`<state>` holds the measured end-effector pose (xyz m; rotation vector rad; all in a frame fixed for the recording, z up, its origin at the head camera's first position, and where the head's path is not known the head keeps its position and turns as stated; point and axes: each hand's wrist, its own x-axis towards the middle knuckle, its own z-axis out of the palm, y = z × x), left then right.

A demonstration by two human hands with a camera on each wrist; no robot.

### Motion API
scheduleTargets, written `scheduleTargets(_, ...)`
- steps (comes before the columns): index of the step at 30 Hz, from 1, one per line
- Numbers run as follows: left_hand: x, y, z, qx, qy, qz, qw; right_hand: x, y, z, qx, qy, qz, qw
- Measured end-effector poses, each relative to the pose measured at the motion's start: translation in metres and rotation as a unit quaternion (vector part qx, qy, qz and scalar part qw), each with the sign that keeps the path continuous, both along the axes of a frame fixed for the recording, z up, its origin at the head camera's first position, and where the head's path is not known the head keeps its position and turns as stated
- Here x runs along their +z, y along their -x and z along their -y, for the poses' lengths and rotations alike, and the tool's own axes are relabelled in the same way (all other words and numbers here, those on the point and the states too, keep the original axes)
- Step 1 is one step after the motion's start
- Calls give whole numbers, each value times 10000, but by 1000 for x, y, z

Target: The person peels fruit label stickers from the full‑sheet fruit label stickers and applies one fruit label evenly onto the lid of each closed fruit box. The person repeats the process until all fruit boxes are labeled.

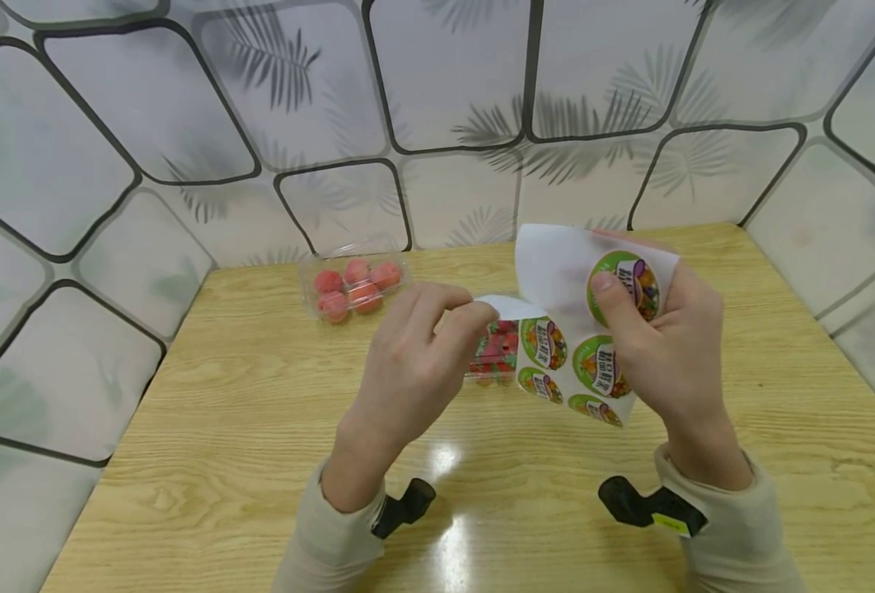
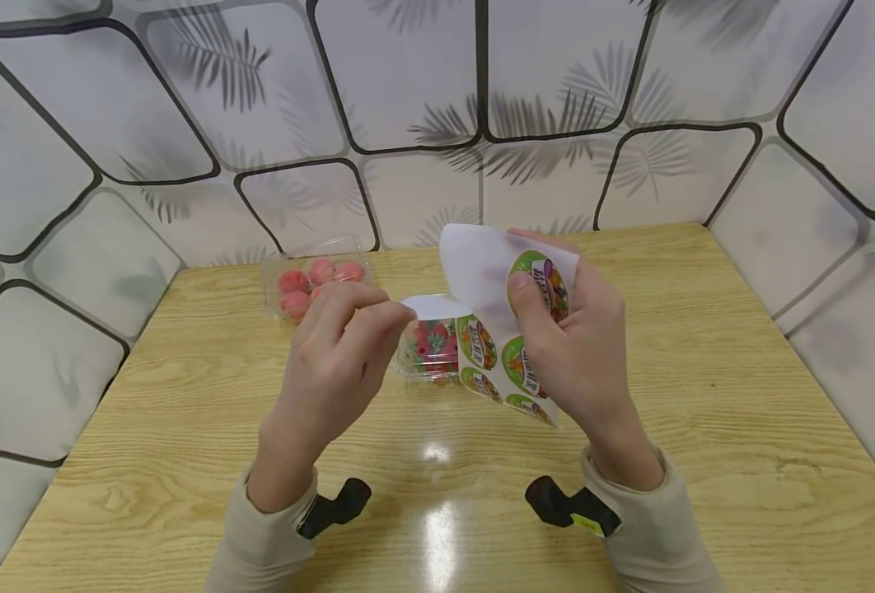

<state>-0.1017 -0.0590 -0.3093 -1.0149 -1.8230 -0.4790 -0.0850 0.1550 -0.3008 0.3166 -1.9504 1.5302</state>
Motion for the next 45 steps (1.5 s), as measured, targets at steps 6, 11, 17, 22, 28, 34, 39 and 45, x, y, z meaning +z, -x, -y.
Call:
scheduleTargets(6,1,0,1,-17,-137,135,9998,0,0,-1,-26,-10,11,10000)
scheduleTargets(11,1,1,3,-32,-299,236,9993,0,0,-2,-4,8,-4,10000)
scheduleTargets(17,0,1,5,127,-451,242,9986,1,-1,-2,6,-44,11,10000)
scheduleTargets(22,0,0,7,231,-597,268,9976,0,0,-4,20,-67,-17,10000)
scheduleTargets(28,1,0,9,293,-731,330,9963,-2,6,-8,26,-53,-39,10000)
scheduleTargets(34,1,0,9,344,-742,396,9959,-5,13,-16,25,-84,-61,9999)
scheduleTargets(39,0,0,9,374,-737,474,9955,-6,16,-25,136,82,-94,9998)
scheduleTargets(45,0,1,9,375,-752,495,9952,-2,19,-36,277,390,451,9978)
